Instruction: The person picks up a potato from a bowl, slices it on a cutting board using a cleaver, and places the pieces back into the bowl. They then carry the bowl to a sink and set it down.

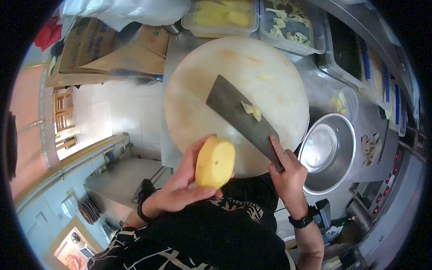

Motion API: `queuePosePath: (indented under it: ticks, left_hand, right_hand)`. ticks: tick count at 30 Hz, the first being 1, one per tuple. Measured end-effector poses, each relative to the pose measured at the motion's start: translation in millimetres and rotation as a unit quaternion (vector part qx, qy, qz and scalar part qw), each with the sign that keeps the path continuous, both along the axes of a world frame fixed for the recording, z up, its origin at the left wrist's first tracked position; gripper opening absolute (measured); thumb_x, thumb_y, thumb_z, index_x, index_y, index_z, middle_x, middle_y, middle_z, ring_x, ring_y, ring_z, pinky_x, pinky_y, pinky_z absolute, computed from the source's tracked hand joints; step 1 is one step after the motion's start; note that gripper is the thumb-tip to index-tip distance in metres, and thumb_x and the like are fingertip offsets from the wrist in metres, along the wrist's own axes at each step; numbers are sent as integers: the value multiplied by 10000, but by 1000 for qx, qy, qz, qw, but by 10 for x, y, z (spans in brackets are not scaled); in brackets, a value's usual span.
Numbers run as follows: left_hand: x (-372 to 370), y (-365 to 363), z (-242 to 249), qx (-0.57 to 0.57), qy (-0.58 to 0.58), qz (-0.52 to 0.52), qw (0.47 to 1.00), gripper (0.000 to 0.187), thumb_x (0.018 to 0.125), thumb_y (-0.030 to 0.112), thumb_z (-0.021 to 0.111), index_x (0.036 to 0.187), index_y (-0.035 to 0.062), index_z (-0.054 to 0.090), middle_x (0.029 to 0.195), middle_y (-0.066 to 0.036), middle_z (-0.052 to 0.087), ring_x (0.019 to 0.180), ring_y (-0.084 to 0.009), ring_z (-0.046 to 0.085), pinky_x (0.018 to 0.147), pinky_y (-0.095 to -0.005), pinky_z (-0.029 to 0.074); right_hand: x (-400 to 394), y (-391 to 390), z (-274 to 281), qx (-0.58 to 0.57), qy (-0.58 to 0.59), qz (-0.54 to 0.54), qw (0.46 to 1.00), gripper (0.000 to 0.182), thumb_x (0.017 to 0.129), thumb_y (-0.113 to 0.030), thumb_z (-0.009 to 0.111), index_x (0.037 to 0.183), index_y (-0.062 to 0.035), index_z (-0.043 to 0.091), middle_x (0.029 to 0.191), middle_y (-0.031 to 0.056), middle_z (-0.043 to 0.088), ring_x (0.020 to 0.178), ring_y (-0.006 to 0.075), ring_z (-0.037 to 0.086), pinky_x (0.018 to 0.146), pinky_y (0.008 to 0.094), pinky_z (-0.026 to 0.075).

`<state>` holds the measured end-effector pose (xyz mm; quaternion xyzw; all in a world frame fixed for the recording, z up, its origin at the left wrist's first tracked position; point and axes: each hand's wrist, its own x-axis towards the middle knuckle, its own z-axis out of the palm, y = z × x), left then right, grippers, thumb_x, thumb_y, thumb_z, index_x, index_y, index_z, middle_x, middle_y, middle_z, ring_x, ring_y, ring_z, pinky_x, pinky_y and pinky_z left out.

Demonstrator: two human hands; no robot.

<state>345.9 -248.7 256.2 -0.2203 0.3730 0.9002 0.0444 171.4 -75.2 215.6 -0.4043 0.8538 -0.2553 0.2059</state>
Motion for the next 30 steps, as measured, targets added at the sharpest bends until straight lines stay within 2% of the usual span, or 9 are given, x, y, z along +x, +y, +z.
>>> queuePosePath:
  ticks: [3, 5, 11, 15, 17, 21, 24, 26, 30]
  left_hand:
    - [-122, -42, -79, 1, 20, 50, 999, 828, 827, 70, 624, 1399, 64, 25, 1360, -96, 219, 1199, -202, 376, 883, -299, 436]
    - [-138, -5, -345, -417, 72, 82, 902, 770, 800, 71, 650, 1381, 56, 144, 1318, -112, 313, 1172, -220, 431, 875, -331, 454]
    - [-558, 121, -581, -11, -88, 313, 946, 419, 890, 234, 519, 1239, 27, 417, 966, -82, 563, 766, -158, 555, 734, -276, 457]
    - [-529, 65, -761, -114, -95, 240, 959, 382, 872, 204, 531, 1193, 2, 481, 880, -80, 580, 741, -160, 555, 702, -270, 449]
    - [-495, 135, -911, -305, -64, 266, 912, 348, 839, 176, 553, 1129, -17, 539, 759, -73, 587, 676, -150, 549, 703, -254, 449]
    - [-481, 38, -450, -295, -49, 213, 930, 377, 804, 157, 580, 1135, -18, 538, 823, -108, 615, 769, -166, 577, 771, -269, 447]
    - [-394, 37, -407, -295, -42, 126, 946, 432, 816, 147, 565, 1212, -3, 479, 1108, -151, 560, 987, -198, 545, 854, -321, 427]
    - [-287, 86, -347, -393, -25, 81, 916, 524, 895, 223, 538, 1341, 49, 324, 1209, -97, 474, 1100, -182, 474, 938, -316, 389]
    - [138, 253, -834, -519, 106, 11, 848, 542, 851, 153, 553, 1325, 29, 320, 1255, -126, 423, 1153, -196, 425, 960, -339, 354]
  right_hand:
    - [59, 32, 137, -67, 41, 15, 997, 699, 570, 33, 654, 1238, -148, 554, 695, 107, 506, 564, 270, 511, 530, 352, 451]
    - [112, 95, 258, -95, 83, 77, 989, 709, 542, 15, 658, 1225, -151, 570, 682, 93, 472, 550, 252, 502, 514, 339, 446]
    - [255, 10, 460, -151, 156, 232, 948, 617, 624, -109, 664, 1220, -249, 580, 641, -2, 390, 512, 126, 468, 453, 290, 431]
    - [266, 1, 424, -155, 165, 258, 939, 594, 637, -135, 652, 1210, -280, 584, 618, -16, 356, 480, 107, 450, 449, 237, 437]
    - [281, -6, 406, -156, 165, 251, 941, 589, 638, -132, 649, 1205, -279, 587, 617, -14, 356, 484, 112, 453, 449, 241, 437]
    - [306, -2, 358, -157, 166, 230, 946, 587, 626, -132, 643, 1195, -271, 597, 615, -7, 355, 484, 125, 454, 450, 243, 437]
    - [351, -9, 320, -170, 168, 204, 949, 588, 628, -115, 629, 1196, -264, 596, 616, -2, 359, 492, 137, 457, 450, 255, 428]
    - [362, 12, 269, -156, 173, 189, 954, 600, 620, -108, 634, 1199, -264, 595, 615, 2, 362, 504, 142, 465, 456, 266, 424]
    - [306, -26, 287, -90, 137, 143, 976, 659, 589, -34, 646, 1216, -231, 584, 618, 47, 398, 528, 190, 490, 503, 319, 433]
